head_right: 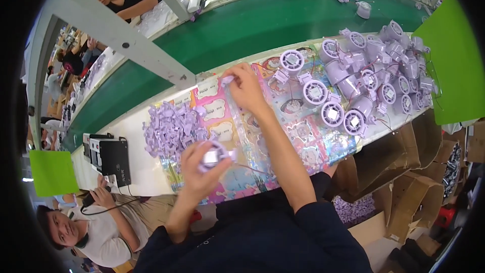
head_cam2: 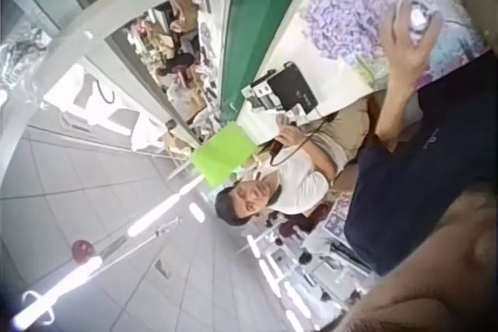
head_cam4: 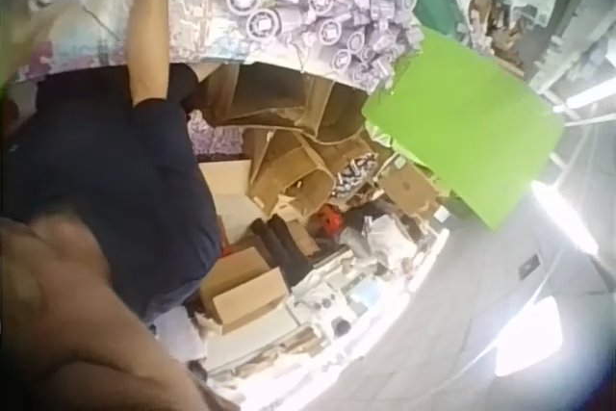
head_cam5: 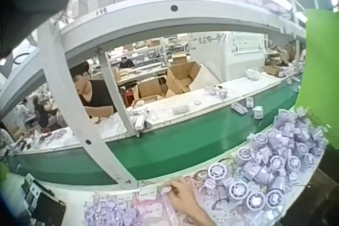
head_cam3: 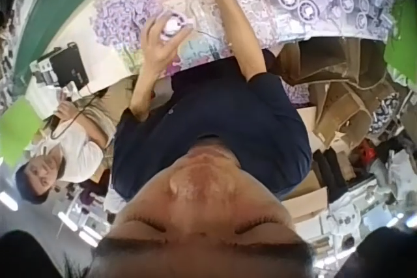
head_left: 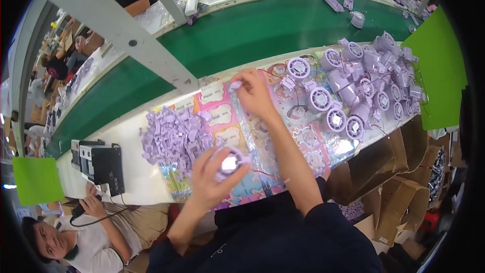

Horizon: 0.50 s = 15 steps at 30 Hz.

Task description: The person assembles small portable fans by hand, attaching plastic brackets and fan heads to handles and casings. The person gathers additional plastic pieces from a cardboard box and places assembled fan units onto the conveyor belt.

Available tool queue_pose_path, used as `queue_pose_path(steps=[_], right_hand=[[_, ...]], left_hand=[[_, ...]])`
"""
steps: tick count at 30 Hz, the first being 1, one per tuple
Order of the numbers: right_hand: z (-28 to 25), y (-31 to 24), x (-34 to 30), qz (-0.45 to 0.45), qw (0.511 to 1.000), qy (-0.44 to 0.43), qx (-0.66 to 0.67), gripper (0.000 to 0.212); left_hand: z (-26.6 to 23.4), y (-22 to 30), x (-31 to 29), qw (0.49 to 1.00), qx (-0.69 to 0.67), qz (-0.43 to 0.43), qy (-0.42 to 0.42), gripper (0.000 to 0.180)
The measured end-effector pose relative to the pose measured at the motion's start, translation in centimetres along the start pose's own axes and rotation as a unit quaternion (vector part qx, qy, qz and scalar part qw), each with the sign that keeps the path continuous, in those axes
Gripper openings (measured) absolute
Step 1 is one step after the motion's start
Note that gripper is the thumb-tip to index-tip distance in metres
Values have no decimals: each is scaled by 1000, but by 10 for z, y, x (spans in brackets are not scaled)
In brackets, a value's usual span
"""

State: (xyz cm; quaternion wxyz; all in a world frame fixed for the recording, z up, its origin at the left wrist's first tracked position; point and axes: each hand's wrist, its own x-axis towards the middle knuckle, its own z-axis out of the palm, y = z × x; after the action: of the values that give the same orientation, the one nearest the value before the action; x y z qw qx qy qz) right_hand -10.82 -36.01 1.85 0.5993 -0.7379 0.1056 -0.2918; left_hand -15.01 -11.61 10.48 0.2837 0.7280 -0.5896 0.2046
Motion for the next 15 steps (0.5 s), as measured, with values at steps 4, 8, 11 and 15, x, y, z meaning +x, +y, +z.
queue_pose_path(steps=[4,8,11,15], right_hand=[[-15,-12,-51,2,997,75,-5,29],[-42,-31,-114,-4,996,46,75,33],[-57,-38,-149,46,978,40,202,33],[-56,-50,-170,56,976,45,204,32]], left_hand=[[46,32,-37,995,-1,-96,-22,54],[56,35,-56,980,-119,-158,6,56],[58,29,-51,954,-219,-203,39,42],[62,32,-47,956,-192,-220,32,49]])
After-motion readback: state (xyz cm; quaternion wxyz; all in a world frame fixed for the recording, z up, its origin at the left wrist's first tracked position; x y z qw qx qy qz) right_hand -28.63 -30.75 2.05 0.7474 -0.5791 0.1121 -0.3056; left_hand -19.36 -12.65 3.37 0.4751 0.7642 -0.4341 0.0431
